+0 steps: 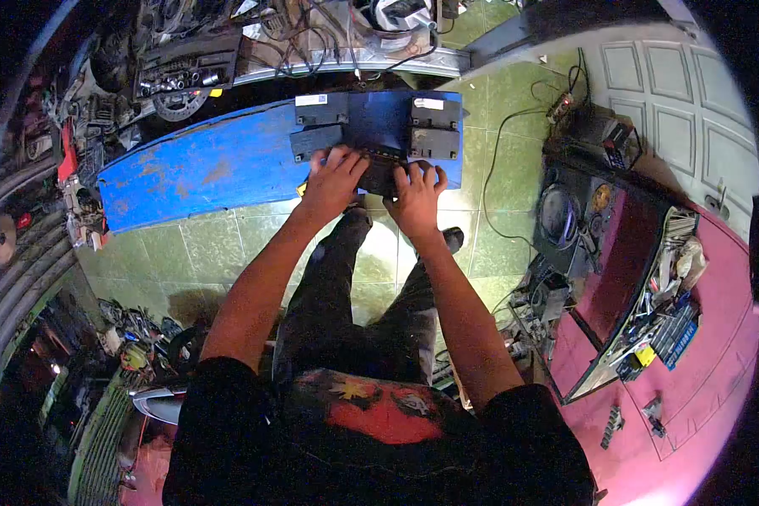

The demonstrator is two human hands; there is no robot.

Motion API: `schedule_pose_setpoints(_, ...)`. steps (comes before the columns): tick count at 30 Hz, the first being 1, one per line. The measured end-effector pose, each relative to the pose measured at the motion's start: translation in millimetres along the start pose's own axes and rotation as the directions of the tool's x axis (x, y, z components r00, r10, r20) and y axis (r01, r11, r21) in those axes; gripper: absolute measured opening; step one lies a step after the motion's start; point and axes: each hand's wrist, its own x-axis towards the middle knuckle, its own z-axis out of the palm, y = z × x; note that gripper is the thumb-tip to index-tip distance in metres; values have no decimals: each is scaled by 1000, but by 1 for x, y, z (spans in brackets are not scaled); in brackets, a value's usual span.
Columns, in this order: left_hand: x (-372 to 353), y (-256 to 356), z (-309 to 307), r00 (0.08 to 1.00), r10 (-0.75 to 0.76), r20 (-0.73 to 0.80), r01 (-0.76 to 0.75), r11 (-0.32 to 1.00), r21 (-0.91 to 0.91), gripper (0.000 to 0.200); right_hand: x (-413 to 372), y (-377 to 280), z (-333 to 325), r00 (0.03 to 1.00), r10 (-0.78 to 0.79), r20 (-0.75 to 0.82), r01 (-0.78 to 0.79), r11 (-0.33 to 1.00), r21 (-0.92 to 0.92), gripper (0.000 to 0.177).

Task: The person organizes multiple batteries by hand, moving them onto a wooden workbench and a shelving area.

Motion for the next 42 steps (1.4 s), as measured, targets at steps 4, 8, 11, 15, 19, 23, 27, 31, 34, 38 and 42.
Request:
schedule_pose_setpoints(4,-16,22,-30,999,44,-25,-44,999,7,73,-23,-4,-36,999,-35,-2,35,999,26,62)
schedule_pose_setpoints(8,-24,57,-64,993,114,-2,-114,993,17,69,-55,-1,-80,998,-47,-30,47,999,-4,63)
schedule_pose_setpoints(11,-26,93,-85,976,204,-75,-202,979,41,64,-85,6,-122,999,-43,-27,43,999,-16,65)
schedule_pose_setpoints(15,-17,147,-111,948,306,-93,-306,952,8,58,-133,22,-174,998,3,-67,-5,999,-31,67)
schedule_pose_setpoints(19,-2,207,-122,898,420,-127,-426,904,-22,57,-184,36,-226,982,160,-101,-162,987,-9,66)
schedule_pose_setpoints(23,21,271,-128,817,552,-165,-560,829,-1,65,-238,53,-260,928,335,-164,-343,939,-25,68)
schedule_pose_setpoints(27,43,343,-138,759,648,-68,-651,757,-58,57,-294,74,-287,836,481,-265,-491,870,29,71)
schedule_pose_setpoints(31,60,418,-134,660,749,-51,-750,654,-98,62,-346,99,-310,705,596,-385,-641,767,13,79)
schedule_pose_setpoints(34,68,475,-121,593,804,-40,-799,581,-153,66,-389,119,-330,612,659,-438,-706,705,74,79)
schedule_pose_setpoints(38,72,547,-108,508,861,-24,-840,489,-235,71,-446,139,-352,521,717,-464,-774,626,97,77)
schedule_pose_setpoints(42,66,605,-103,426,904,-48,-885,405,-228,71,-493,144,-367,439,742,-506,-822,559,107,74)
